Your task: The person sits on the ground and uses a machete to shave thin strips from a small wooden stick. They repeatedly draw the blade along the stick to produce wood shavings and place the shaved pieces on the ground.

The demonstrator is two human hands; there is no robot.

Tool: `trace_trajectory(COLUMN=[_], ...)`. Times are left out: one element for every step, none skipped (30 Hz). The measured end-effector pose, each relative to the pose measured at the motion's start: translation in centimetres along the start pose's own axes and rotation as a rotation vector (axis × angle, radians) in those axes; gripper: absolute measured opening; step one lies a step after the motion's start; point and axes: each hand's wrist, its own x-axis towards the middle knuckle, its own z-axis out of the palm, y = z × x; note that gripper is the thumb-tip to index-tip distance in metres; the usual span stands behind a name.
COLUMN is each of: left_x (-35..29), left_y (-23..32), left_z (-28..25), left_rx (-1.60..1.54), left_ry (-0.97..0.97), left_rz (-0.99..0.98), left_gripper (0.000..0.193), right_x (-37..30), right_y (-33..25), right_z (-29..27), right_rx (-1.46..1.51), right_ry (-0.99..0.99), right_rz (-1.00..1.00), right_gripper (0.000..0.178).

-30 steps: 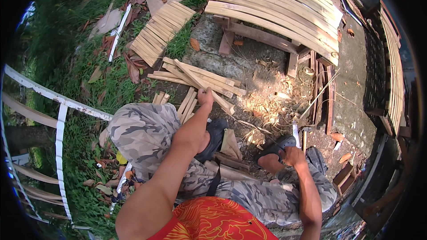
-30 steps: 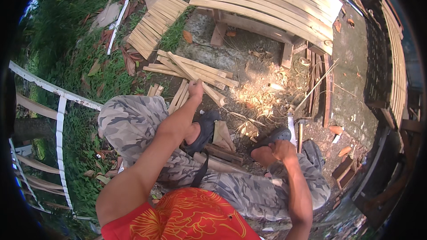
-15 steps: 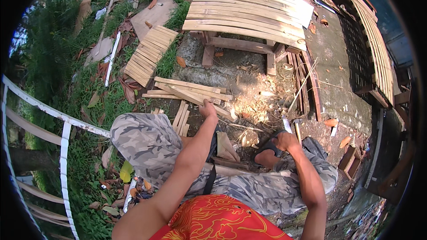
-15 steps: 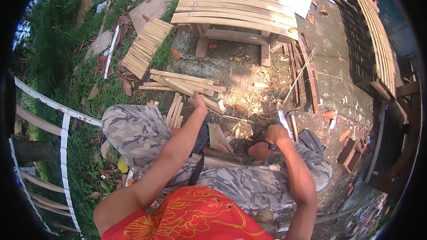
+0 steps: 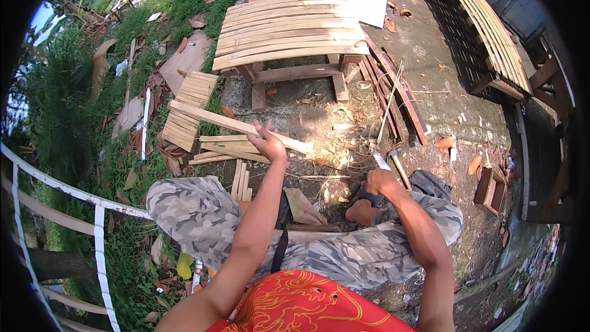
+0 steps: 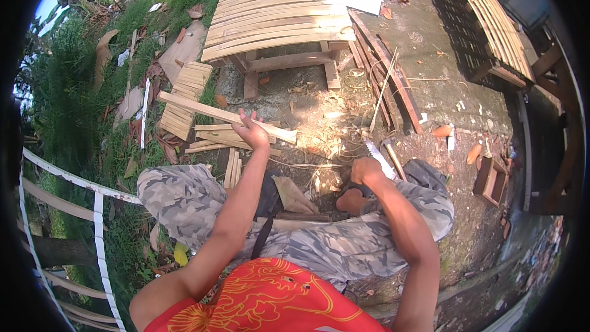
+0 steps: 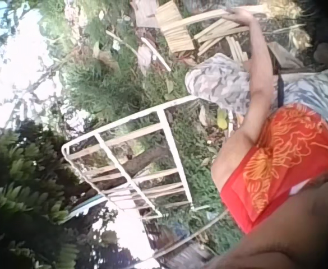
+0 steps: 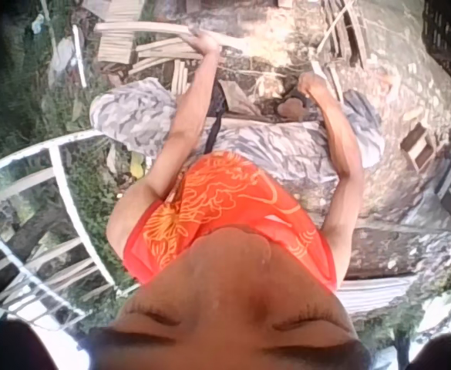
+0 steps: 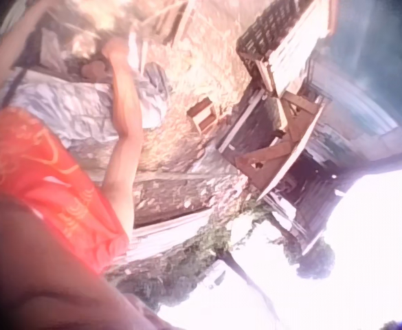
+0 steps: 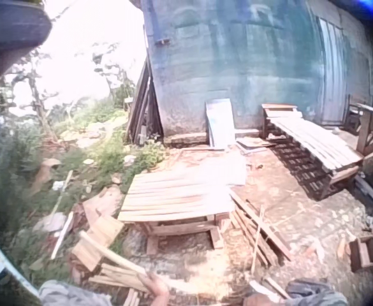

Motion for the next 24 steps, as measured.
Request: trace_trajectory(left_x=[0.1, 0.1, 0.1, 0.0, 0.1, 0.3, 0.5, 0.5, 0.6, 0.8, 0.9, 0.4, 0.1, -0.3, -0.6, -1.1, -1.7, -2.2, -2.5, -2.8, -3.0, -3.1, -3.2, -3.4], left_y=[1.1, 2.2, 3.0, 3.7, 4.4, 5.0, 5.4, 5.6, 5.7, 5.8, 5.7, 5.2, 4.9, 4.4, 3.9, 3.4, 2.9, 2.5, 2.4, 2.4, 2.7, 3.1, 3.6, 4.2], left_z=[1.2, 2.5, 3.6, 4.6, 5.4, 5.9, 6.6, 7.4, 7.7, 7.9, 8.0, 8.2, 8.0, 7.8, 7.5, 7.1, 6.8, 6.5, 6.3, 6.3, 6.3, 6.3, 6.4, 6.5], left_rx=[-0.026, -0.067, -0.108, -0.156, -0.141, -0.132, -0.126, -0.227, -0.123, -0.016, 0.101, 0.005, 0.025, 0.028, 0.045, 0.119, 0.144, 0.167, 0.189, 0.194, 0.227, 0.266, 0.311, 0.345], left_ry=[-0.034, -0.052, -0.069, -0.091, -0.134, -0.181, -0.218, -0.19, -0.195, -0.213, -0.207, -0.197, -0.231, -0.272, -0.306, -0.333, -0.354, -0.374, -0.392, -0.43, -0.449, -0.467, -0.483, -0.483], left_rz=[0.05, 0.106, 0.159, 0.217, 0.243, 0.275, 0.302, 0.288, 0.302, 0.323, 0.33, 0.317, 0.267, 0.252, 0.186, 0.228, 0.26, 0.291, 0.293, 0.266, 0.344, 0.376, 0.383, 0.435], left_gripper=[0.046, 0.047, 0.049, 0.05, 0.051, 0.052, 0.053, 0.05, 0.048, 0.046, 0.044, 0.037, 0.036, 0.036, 0.035, 0.031, 0.029, 0.027, 0.026, 0.022, 0.021, 0.02, 0.019, 0.019], right_x=[-0.2, -0.3, -0.6, -0.8, -0.9, -1.1, -1.3, -1.4, -1.5, -1.6, -1.6, -1.6, -1.6, -1.6, -1.7, -1.7, -1.7, -1.7, -1.8, -1.8, -1.9, -1.9, -1.9, -1.9], right_y=[0.0, -0.1, -0.1, -0.1, -0.2, -0.1, -0.1, 0.0, 0.1, 0.2, 0.2, 0.2, 0.3, 0.3, 0.3, 0.2, 0.2, 0.2, 0.2, 0.3, 0.2, 0.3, 0.3, 0.3], right_z=[0.0, -0.1, -0.2, -0.2, -0.3, -0.3, -0.2, -0.2, -0.1, 0.0, 0.2, 0.3, 0.5, 0.6, 0.7, 0.7, 0.8, 0.8, 0.7, 0.7, 0.6, 0.6, 0.5, 0.5], right_rx=[0.015, 0.008, 0.0, 0.008, 0.016, 0.016, 0.036, 0.047, 0.035, 0.055, 0.052, 0.048, 0.046, 0.043, 0.041, 0.044, 0.047, 0.037, 0.047, 0.046, 0.043, 0.045, 0.047, 0.047], right_ry=[-0.003, -0.008, -0.015, 0.006, 0.025, 0.011, 0.016, -0.01, -0.024, -0.024, -0.014, -0.004, -0.001, 0.001, 0.005, 0.005, 0.004, -0.005, 0.004, 0.004, 0.002, -0.002, -0.008, -0.013], right_rz=[-0.005, -0.004, -0.001, 0.003, 0.008, 0.012, 0.017, 0.021, 0.029, 0.033, 0.041, 0.047, 0.05, 0.053, 0.06, 0.053, 0.049, 0.058, 0.049, 0.052, 0.052, 0.046, 0.039, 0.038], right_gripper=[0.022, 0.022, 0.023, 0.024, 0.024, 0.025, 0.026, 0.027, 0.027, 0.028, 0.028, 0.028, 0.028, 0.028, 0.028, 0.028, 0.029, 0.029, 0.03, 0.03, 0.031, 0.031, 0.032, 0.032])
